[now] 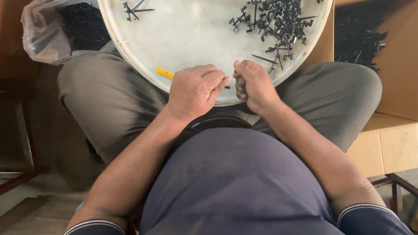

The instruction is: The person sits on the floor and repeatedly picks up nails and plastic wall anchors from a white basin, then inserts the nails into the anchors by hand. The assembled fasteners are placed back into the basin.

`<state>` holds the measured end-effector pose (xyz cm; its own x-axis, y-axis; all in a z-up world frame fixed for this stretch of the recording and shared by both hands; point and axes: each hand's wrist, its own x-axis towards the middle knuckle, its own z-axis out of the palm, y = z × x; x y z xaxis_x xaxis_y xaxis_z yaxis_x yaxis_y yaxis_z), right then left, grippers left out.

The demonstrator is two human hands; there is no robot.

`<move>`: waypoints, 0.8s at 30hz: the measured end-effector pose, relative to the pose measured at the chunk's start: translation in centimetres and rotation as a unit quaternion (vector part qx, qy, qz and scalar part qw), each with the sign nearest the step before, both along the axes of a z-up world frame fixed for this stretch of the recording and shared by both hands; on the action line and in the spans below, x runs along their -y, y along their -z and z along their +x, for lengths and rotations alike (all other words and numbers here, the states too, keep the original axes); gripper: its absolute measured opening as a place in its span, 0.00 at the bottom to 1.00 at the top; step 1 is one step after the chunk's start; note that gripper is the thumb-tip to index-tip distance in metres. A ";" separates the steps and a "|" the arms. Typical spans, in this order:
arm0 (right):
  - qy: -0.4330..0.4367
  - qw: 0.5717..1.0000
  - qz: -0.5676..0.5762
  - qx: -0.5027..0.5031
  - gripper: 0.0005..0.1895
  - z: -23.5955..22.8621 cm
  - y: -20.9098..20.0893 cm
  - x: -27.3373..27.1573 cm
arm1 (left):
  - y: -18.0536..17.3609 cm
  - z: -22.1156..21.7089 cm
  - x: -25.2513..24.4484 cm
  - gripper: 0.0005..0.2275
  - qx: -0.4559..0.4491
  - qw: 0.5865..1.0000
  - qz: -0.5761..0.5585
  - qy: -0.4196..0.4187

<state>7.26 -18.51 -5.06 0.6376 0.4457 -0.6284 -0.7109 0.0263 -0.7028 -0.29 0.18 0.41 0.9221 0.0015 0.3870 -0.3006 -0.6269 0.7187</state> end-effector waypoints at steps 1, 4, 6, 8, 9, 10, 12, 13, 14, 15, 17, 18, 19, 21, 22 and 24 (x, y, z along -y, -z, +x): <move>0.004 1.000 0.015 -0.007 0.13 0.2 -0.4 0.2 | -0.2 0.1 0.0 0.08 0.004 1.000 -0.017 -0.010; -0.003 0.996 0.066 -0.068 0.07 0.6 -1.8 0.5 | -0.6 0.4 -0.1 0.08 -0.003 0.998 -0.035 -0.043; -0.023 0.991 0.092 -0.093 0.07 0.7 -2.2 0.3 | -0.6 0.6 -0.4 0.08 -0.006 0.998 -0.026 -0.061; -0.047 0.989 0.107 -0.090 0.09 0.4 -2.1 0.1 | -0.4 0.6 -0.4 0.08 -0.002 0.998 -0.009 -0.069; -0.071 0.993 0.078 -0.053 0.09 0.1 -2.0 0.1 | -0.1 0.5 -0.3 0.09 0.000 0.998 0.003 -0.068; -0.095 0.994 0.049 -0.016 0.11 -0.3 -1.7 0.1 | 0.2 0.2 -0.3 0.10 0.001 0.998 0.014 -0.068; -0.145 0.987 -0.025 0.066 0.12 -0.6 -1.5 0.0 | 1.1 0.1 -0.1 0.10 0.001 0.998 0.022 -0.066; -0.172 0.977 -0.069 0.106 0.12 -0.9 -1.4 0.0 | 1.5 -0.1 0.0 0.10 -0.006 0.998 0.019 -0.065; -0.198 0.963 -0.114 0.146 0.12 -0.8 -1.5 0.0 | 2.1 0.0 0.1 0.10 -0.012 0.998 0.016 -0.064; -0.220 0.923 -0.142 0.281 0.12 -0.9 -1.6 -0.1 | 2.8 0.1 0.0 0.11 -0.089 0.991 -0.026 -0.092; -0.253 0.788 -0.189 0.529 0.10 -0.9 -1.8 0.0 | 4.2 0.6 -0.2 0.14 -0.243 0.953 -0.109 -0.141; -0.255 0.761 -0.177 0.570 0.10 -0.9 -1.9 0.1 | 4.9 1.1 -0.7 0.15 -0.245 0.943 -0.156 -0.160; -0.258 0.735 -0.167 0.605 0.10 -1.2 -1.9 0.5 | 5.6 1.5 -1.2 0.15 -0.249 0.930 -0.204 -0.178; -0.248 0.780 -0.143 0.557 0.09 -1.5 -1.7 1.1 | 6.5 1.7 -2.0 0.15 -0.258 0.874 -0.354 -0.210; -0.231 0.843 -0.129 0.468 0.07 -1.6 -1.5 1.4 | 6.5 1.7 -2.4 0.15 -0.260 0.824 -0.451 -0.223; -0.157 0.958 -0.003 0.239 0.05 -1.2 -1.0 1.6 | 5.8 1.8 -2.9 0.12 -0.248 0.746 -0.585 -0.202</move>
